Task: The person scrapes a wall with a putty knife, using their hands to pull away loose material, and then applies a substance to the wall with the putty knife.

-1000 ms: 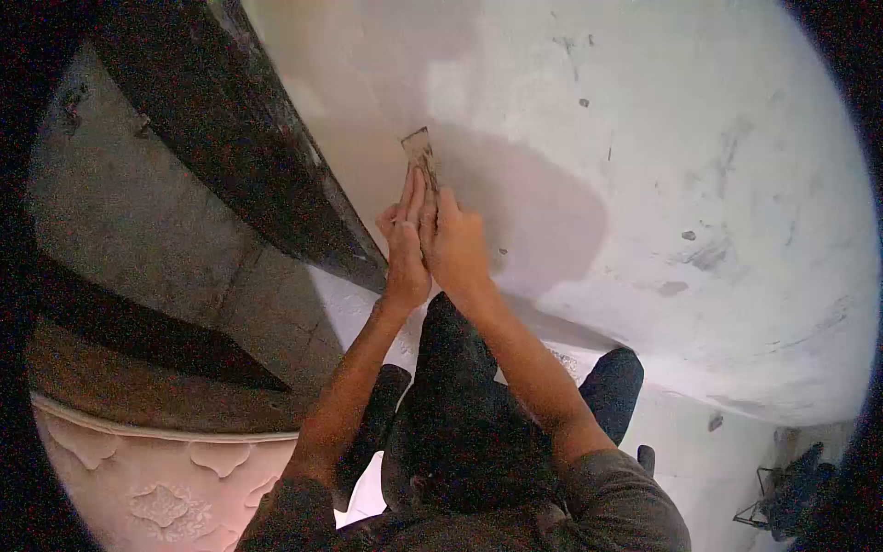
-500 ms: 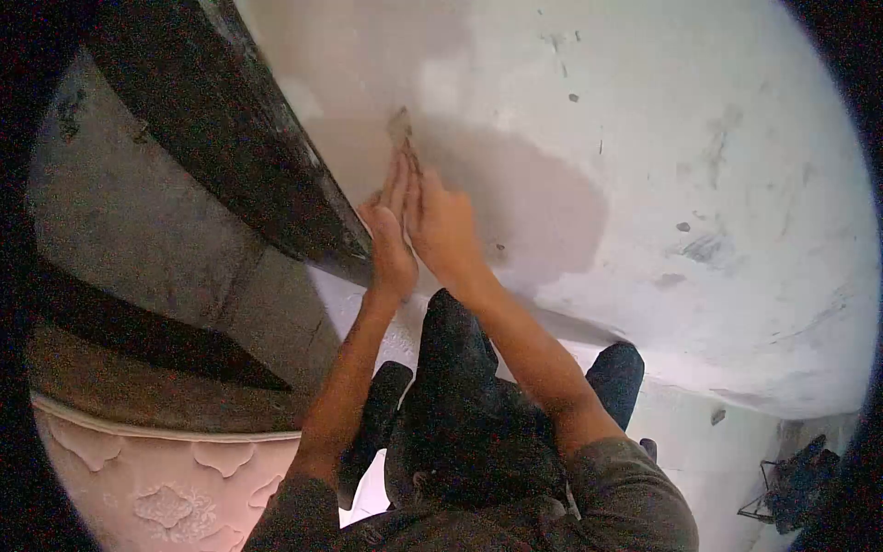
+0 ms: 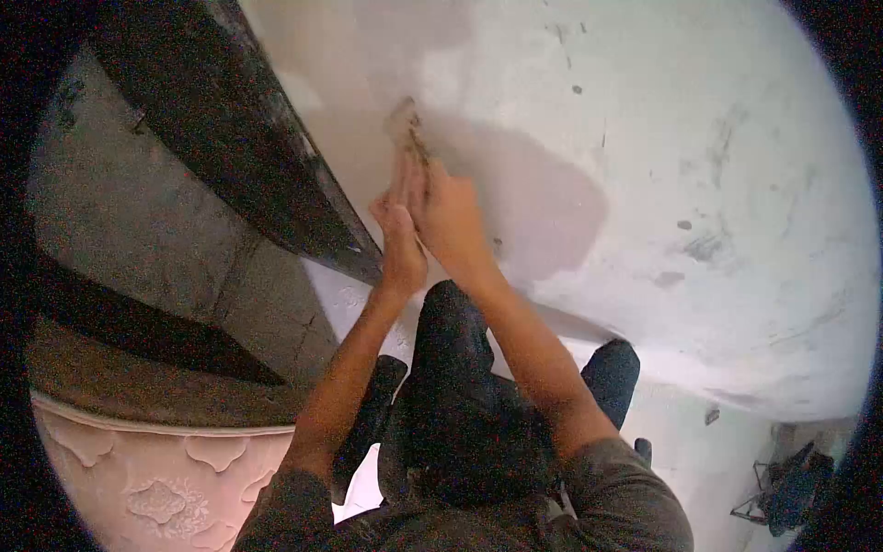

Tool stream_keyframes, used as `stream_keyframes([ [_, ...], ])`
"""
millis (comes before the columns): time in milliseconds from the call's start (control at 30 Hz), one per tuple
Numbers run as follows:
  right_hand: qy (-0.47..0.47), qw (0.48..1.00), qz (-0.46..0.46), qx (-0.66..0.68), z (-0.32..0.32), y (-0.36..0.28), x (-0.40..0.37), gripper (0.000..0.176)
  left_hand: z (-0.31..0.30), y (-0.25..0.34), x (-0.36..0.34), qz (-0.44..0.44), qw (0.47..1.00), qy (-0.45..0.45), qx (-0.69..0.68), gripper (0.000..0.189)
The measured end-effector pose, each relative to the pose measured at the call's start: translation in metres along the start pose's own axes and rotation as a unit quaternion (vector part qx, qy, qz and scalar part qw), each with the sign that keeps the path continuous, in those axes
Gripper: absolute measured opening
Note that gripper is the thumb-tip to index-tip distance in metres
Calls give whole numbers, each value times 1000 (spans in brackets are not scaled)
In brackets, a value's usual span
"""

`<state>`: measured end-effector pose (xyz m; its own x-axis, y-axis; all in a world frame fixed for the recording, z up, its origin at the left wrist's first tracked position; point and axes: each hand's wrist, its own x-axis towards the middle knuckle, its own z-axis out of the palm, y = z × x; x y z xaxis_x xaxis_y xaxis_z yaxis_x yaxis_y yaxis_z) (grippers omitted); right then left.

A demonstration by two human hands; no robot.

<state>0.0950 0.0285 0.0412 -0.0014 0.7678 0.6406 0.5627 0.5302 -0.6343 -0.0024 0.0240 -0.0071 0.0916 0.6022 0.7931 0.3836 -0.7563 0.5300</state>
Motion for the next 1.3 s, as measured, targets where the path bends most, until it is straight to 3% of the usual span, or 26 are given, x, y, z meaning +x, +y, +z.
stream_keyframes([
  [100,-21,1000,-3,0,9,-8,13,16,-15,11,15,-62,997,5,-40,56],
  [233,3,999,-27,-34,-3,-9,0,15,-21,19,9,-37,995,-68,70,59],
  [400,-4,999,40,-10,-6,-15,-1,17,-15,14,7,-43,998,-43,12,61],
  [567,2,1000,18,-21,-1,-7,5,16,-17,21,11,-36,998,-57,2,63],
  [633,-3,1000,8,-21,1,-6,3,16,-19,24,18,-82,996,-38,5,64],
  [700,-34,999,9,-31,0,-12,9,15,-25,25,18,-59,997,-50,-2,64],
  [800,3,999,41,24,-12,-20,0,14,-25,20,13,-36,998,-60,6,63],
  [967,-26,999,31,-30,0,-10,2,14,-18,11,12,-33,999,-33,21,61],
  [1033,-26,998,36,-39,-5,-19,4,14,-31,16,13,-24,994,-104,32,61],
  [1100,-33,997,62,34,-17,-20,2,15,-25,28,19,-26,997,-66,24,61],
  [1133,-39,997,60,31,-10,-17,6,15,-21,34,17,-38,999,-35,7,61],
  [1300,-31,999,-12,-40,7,-7,9,15,-30,21,13,-39,996,-72,44,59],
])
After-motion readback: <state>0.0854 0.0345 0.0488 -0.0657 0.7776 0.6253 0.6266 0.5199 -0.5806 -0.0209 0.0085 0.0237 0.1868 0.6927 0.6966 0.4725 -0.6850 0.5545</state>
